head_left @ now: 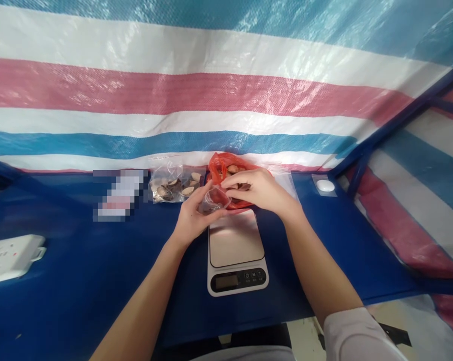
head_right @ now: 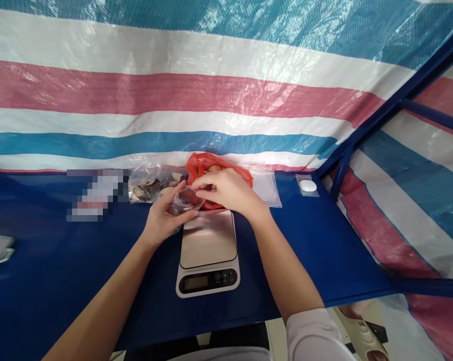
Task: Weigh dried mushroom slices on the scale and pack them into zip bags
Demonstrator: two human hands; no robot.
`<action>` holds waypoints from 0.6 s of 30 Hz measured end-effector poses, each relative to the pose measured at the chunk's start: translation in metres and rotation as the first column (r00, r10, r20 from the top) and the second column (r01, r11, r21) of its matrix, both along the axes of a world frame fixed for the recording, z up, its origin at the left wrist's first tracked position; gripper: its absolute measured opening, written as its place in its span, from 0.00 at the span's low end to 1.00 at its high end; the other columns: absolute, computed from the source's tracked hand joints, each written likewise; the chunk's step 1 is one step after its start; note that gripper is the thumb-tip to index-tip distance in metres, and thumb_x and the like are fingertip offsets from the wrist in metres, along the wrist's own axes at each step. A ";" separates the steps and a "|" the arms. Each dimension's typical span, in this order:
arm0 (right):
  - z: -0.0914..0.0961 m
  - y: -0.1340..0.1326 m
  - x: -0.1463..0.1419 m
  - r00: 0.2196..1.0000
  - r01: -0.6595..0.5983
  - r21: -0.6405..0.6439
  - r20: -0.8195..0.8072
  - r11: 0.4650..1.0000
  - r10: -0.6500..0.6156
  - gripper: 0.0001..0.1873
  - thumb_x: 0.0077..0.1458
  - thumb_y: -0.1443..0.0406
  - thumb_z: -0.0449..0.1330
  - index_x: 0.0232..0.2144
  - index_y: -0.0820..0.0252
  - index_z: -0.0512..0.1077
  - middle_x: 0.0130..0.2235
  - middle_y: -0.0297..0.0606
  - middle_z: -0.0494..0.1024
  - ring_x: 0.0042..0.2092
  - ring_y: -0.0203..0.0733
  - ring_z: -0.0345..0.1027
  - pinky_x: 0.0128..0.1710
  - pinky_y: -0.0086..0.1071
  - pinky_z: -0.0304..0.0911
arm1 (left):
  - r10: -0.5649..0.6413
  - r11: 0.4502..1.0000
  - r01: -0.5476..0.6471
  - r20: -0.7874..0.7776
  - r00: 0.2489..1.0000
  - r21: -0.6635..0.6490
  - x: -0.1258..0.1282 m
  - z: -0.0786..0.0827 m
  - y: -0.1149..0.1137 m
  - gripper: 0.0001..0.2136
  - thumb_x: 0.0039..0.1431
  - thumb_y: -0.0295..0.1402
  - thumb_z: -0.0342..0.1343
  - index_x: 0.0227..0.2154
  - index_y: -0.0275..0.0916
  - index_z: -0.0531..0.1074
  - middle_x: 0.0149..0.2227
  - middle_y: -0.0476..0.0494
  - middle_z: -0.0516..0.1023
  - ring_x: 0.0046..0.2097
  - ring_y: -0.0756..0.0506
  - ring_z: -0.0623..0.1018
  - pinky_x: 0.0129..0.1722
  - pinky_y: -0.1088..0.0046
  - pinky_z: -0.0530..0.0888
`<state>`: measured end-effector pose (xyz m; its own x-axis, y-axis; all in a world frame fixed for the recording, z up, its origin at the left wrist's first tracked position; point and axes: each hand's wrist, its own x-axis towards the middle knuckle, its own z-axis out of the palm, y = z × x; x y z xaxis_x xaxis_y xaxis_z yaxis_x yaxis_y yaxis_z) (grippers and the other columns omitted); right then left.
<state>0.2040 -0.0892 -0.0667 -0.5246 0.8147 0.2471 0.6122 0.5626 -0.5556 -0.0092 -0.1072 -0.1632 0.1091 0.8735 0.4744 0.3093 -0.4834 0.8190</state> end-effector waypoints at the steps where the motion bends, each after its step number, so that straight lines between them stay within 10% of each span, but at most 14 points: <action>1: -0.001 0.003 0.007 1.000 0.013 -0.009 -0.023 1.000 -0.013 0.12 0.61 0.64 0.63 0.45 0.51 0.83 0.43 0.34 0.85 0.42 0.41 0.78 0.44 0.33 0.70 | 0.021 1.000 -0.021 0.005 1.000 0.002 -0.001 0.000 0.000 0.37 0.47 0.48 0.72 0.60 0.42 0.72 0.56 0.37 0.79 0.58 0.35 0.78 0.61 0.53 0.72; 18: -0.048 0.031 0.006 0.840 0.160 0.070 0.514 0.985 -0.173 0.14 0.65 0.60 0.58 0.50 0.50 0.80 0.53 0.41 0.81 0.54 0.50 0.74 0.45 0.36 0.69 | 0.080 0.996 -0.077 0.077 0.994 -0.043 -0.003 -0.004 0.003 0.34 0.50 0.47 0.71 0.59 0.40 0.74 0.51 0.35 0.81 0.54 0.35 0.80 0.61 0.52 0.72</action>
